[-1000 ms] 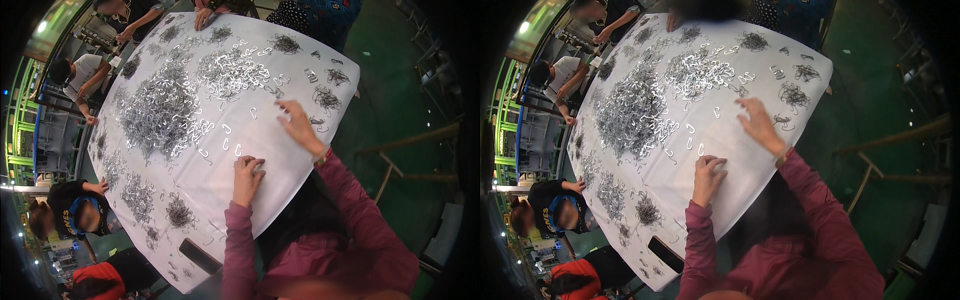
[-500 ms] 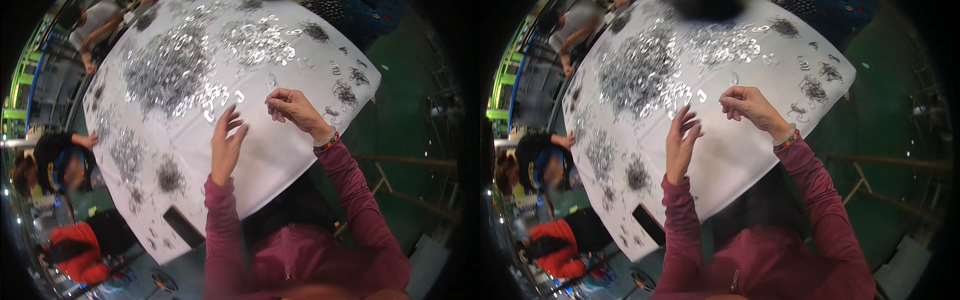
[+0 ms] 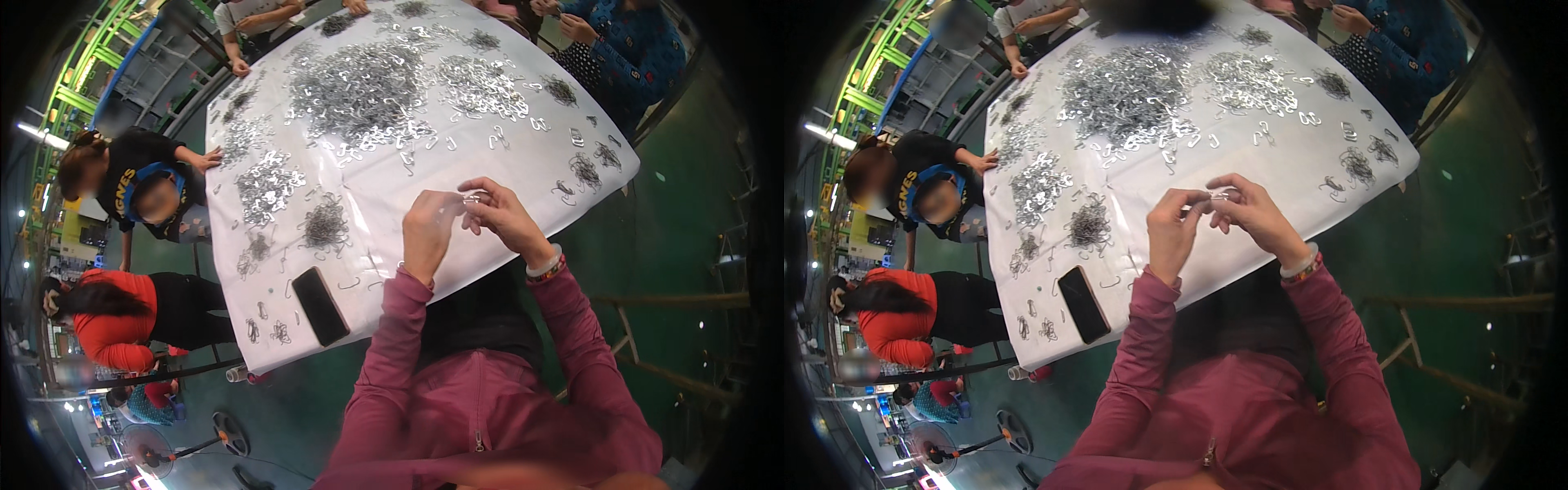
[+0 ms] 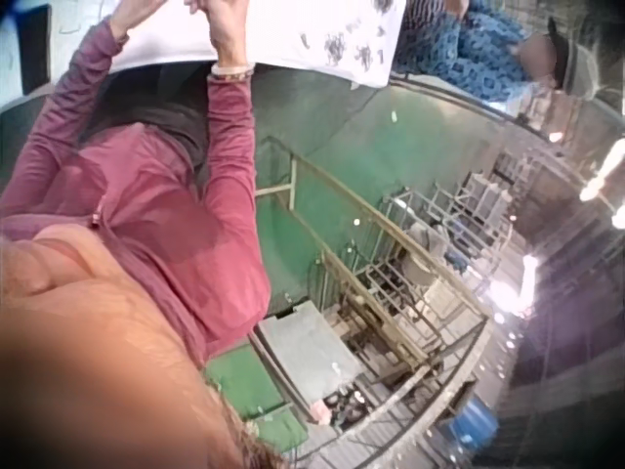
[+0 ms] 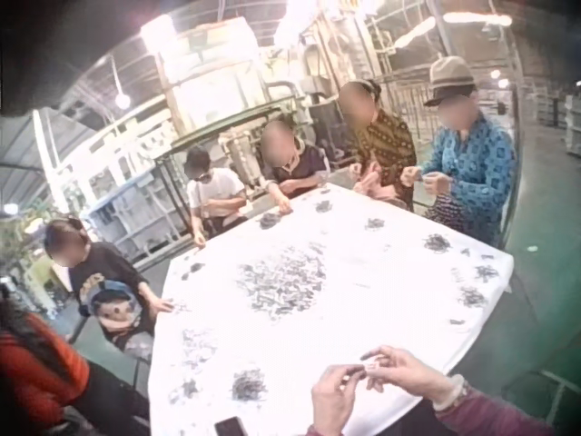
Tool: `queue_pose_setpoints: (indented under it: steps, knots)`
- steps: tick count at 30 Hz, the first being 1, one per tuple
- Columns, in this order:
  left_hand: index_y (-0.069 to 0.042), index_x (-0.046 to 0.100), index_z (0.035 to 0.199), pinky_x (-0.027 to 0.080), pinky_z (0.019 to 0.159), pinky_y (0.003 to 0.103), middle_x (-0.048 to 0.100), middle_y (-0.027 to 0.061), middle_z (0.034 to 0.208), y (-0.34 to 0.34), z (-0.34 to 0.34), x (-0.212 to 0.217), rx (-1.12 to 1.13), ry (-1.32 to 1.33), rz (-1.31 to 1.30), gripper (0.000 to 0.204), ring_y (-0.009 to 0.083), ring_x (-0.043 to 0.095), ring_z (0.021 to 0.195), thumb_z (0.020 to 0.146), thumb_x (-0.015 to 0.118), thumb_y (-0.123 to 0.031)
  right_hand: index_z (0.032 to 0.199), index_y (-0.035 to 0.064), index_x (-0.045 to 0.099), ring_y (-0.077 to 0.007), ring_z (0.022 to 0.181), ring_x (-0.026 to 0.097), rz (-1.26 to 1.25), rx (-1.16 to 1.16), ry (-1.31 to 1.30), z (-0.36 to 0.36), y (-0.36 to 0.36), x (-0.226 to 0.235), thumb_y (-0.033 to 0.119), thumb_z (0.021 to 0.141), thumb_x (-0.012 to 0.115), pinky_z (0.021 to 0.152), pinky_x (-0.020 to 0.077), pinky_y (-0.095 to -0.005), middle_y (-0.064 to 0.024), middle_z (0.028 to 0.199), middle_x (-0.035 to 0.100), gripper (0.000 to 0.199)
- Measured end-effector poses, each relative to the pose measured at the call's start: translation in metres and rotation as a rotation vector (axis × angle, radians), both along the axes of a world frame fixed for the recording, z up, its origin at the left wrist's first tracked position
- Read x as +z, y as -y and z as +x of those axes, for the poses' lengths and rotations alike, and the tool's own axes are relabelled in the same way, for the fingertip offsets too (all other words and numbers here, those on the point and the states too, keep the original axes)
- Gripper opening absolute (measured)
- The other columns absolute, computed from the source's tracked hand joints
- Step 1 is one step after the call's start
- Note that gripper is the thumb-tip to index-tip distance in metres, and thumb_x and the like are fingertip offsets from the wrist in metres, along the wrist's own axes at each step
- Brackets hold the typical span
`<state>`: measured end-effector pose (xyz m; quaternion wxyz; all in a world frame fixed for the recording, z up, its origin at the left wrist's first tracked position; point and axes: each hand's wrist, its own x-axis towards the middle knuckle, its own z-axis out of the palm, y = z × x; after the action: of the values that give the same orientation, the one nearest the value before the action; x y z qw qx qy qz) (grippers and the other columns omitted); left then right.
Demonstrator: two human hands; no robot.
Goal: The person repeatedly picks up small metal hooks and wire pieces from a table, links them together by hand, and places the assembled units back on the table. The task continues throughout the clip with multiple coworkers performing the same activity around the same table.
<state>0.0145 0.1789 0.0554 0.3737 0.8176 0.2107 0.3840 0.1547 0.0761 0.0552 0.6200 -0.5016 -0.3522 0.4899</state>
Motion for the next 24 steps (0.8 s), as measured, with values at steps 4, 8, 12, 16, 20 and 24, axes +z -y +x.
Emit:
queue_pose_setpoints:
  steps: [4, 8, 12, 16, 20, 24]
  knots:
    - [-0.005, 0.063, 0.098, 0.051, 0.075, 0.038, 0.058, 0.0152, 0.111, 0.025, -0.013, 0.004, 0.069, -0.056, 0.13, 0.014, 0.0306, 0.06, 0.098, 0.085, 0.059, -0.001, 0.108, -0.0068, 0.055, -0.0142, 0.068, 0.063, 0.008, -0.255, -0.249, -0.025, 0.007, -0.016, 0.005, 0.093, 0.056, 0.055, 0.0486, -0.0219, -0.0101, 0.08, 0.064, 0.019]
    - [-0.004, 0.061, 0.103, 0.052, 0.07, 0.037, 0.06, 0.0148, 0.105, 0.033, -0.019, 0.001, -0.116, 0.003, -0.012, 0.016, 0.0322, 0.063, 0.086, 0.088, 0.057, -0.002, 0.104, -0.0078, 0.058, -0.015, 0.068, 0.063, 0.024, -0.138, -0.356, -0.034, 0.017, -0.026, 0.003, 0.093, 0.055, 0.055, 0.0488, -0.0225, -0.0109, 0.083, 0.064, 0.016]
    - [-0.003, 0.062, 0.102, 0.051, 0.067, 0.038, 0.061, 0.0138, 0.096, 0.03, -0.024, -0.001, -0.151, -0.002, 0.028, 0.014, 0.0316, 0.063, 0.079, 0.089, 0.058, -0.004, 0.106, -0.0077, 0.058, -0.0164, 0.069, 0.064, 0.0, -0.085, -0.441, -0.032, 0.025, -0.018, 0.01, 0.097, 0.052, 0.059, 0.0511, -0.024, -0.0113, 0.084, 0.064, 0.02]
    - [-0.002, 0.066, 0.097, 0.052, 0.061, 0.033, 0.063, 0.0104, 0.087, 0.029, -0.026, 0.003, -0.004, -0.141, 0.082, 0.013, 0.0226, 0.065, 0.071, 0.085, 0.064, 0.0, 0.104, -0.0061, 0.059, -0.0163, 0.07, 0.065, -0.003, -0.056, -0.407, -0.04, 0.028, -0.011, 0.016, 0.1, 0.049, 0.059, 0.0525, -0.0247, -0.0109, 0.085, 0.065, 0.024]
    - [-0.001, 0.066, 0.096, 0.051, 0.057, 0.031, 0.062, 0.0107, 0.084, 0.031, -0.021, 0.006, -0.061, -0.064, 0.055, 0.012, 0.02, 0.064, 0.066, 0.084, 0.064, 0.001, 0.094, -0.0026, 0.063, -0.0136, 0.07, 0.065, -0.019, -0.171, -0.236, -0.042, 0.025, -0.013, 0.018, 0.097, 0.055, 0.055, 0.0497, -0.0232, -0.0087, 0.081, 0.066, 0.022]
    - [0.0, 0.066, 0.099, 0.052, 0.056, 0.028, 0.064, 0.0107, 0.081, 0.034, -0.02, -0.002, -0.064, -0.092, 0.09, 0.014, 0.017, 0.065, 0.064, 0.085, 0.065, 0.0, 0.087, -0.0015, 0.065, -0.0106, 0.066, 0.063, -0.1, -0.35, -0.174, -0.04, 0.024, -0.022, 0.016, 0.09, 0.064, 0.051, 0.0442, -0.0202, -0.0056, 0.075, 0.066, 0.018]
